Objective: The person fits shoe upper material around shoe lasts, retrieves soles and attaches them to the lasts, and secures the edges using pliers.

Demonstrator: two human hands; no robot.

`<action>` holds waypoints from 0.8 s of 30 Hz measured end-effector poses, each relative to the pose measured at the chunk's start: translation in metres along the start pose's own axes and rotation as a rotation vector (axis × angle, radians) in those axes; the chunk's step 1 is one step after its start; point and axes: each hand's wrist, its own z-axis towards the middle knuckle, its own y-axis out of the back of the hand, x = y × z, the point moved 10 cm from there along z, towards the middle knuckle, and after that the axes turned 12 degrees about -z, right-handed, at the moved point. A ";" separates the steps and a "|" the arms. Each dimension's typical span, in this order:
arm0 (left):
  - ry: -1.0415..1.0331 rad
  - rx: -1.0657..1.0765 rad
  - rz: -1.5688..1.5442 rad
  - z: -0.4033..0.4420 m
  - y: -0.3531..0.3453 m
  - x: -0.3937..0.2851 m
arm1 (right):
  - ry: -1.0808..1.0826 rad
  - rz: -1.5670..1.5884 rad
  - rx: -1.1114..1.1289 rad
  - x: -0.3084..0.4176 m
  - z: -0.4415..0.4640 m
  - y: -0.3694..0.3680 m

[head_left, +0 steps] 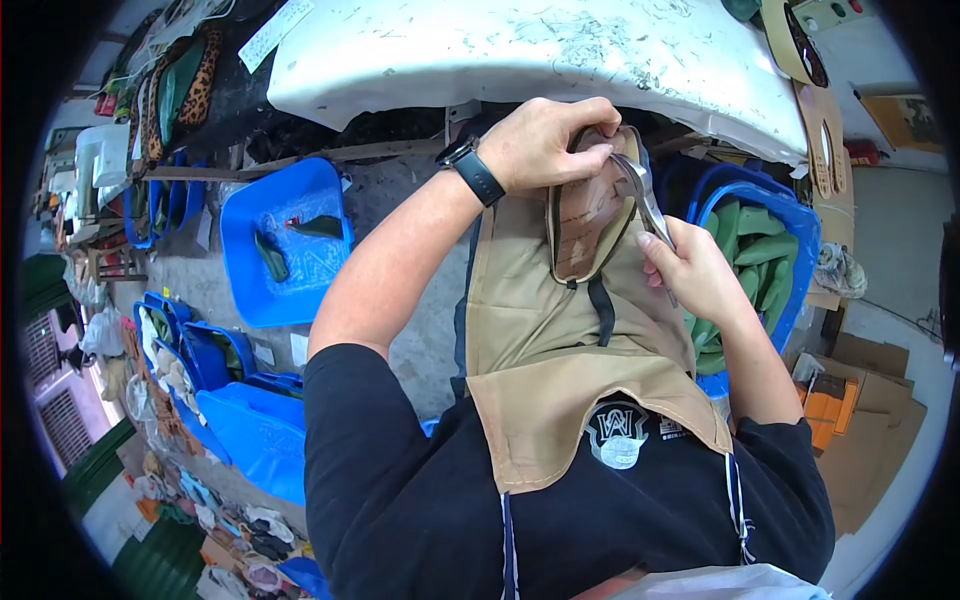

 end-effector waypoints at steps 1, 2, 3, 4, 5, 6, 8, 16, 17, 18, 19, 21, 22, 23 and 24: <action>0.024 0.039 0.036 0.000 -0.002 0.002 | 0.025 -0.031 -0.011 0.001 0.000 0.000; 0.046 0.074 0.075 0.000 -0.005 0.003 | 0.053 -0.064 -0.024 0.004 0.000 0.002; 0.047 0.070 0.077 -0.001 -0.008 0.007 | 0.057 -0.066 -0.022 0.005 0.001 0.003; -0.007 -0.013 -0.011 -0.002 -0.008 0.009 | 0.058 -0.131 -0.041 0.005 0.001 0.006; -0.061 -0.095 -0.100 -0.004 -0.010 0.014 | 0.058 -0.196 -0.061 0.007 0.001 0.010; -0.115 -0.178 -0.190 -0.007 -0.009 0.015 | 0.058 -0.262 -0.078 0.007 0.001 0.014; 0.045 -0.290 -0.535 -0.019 -0.011 0.035 | 0.059 -0.329 -0.097 0.007 0.002 0.019; 0.222 -0.389 -1.034 -0.084 -0.078 0.047 | -0.020 -0.236 -0.063 -0.028 0.008 0.029; 0.205 -0.401 -1.059 -0.086 -0.078 0.047 | 0.006 -0.226 -0.078 -0.027 0.009 0.031; 0.202 -0.408 -1.060 -0.087 -0.079 0.048 | 0.010 -0.231 -0.076 -0.025 0.010 0.032; 0.211 -0.417 -1.038 -0.088 -0.079 0.051 | 0.023 -0.255 -0.062 -0.020 0.010 0.034; 0.234 -0.435 -0.993 -0.090 -0.079 0.057 | 0.048 -0.300 -0.031 -0.010 0.009 0.039; 0.246 -0.444 -0.968 -0.091 -0.078 0.059 | 0.062 -0.321 -0.016 -0.004 0.009 0.040; 0.245 -0.446 -0.965 -0.091 -0.077 0.059 | 0.065 -0.321 -0.016 0.002 0.010 0.042; 0.221 -0.451 -0.916 -0.090 -0.076 0.055 | 0.091 -0.382 0.015 0.013 0.012 0.039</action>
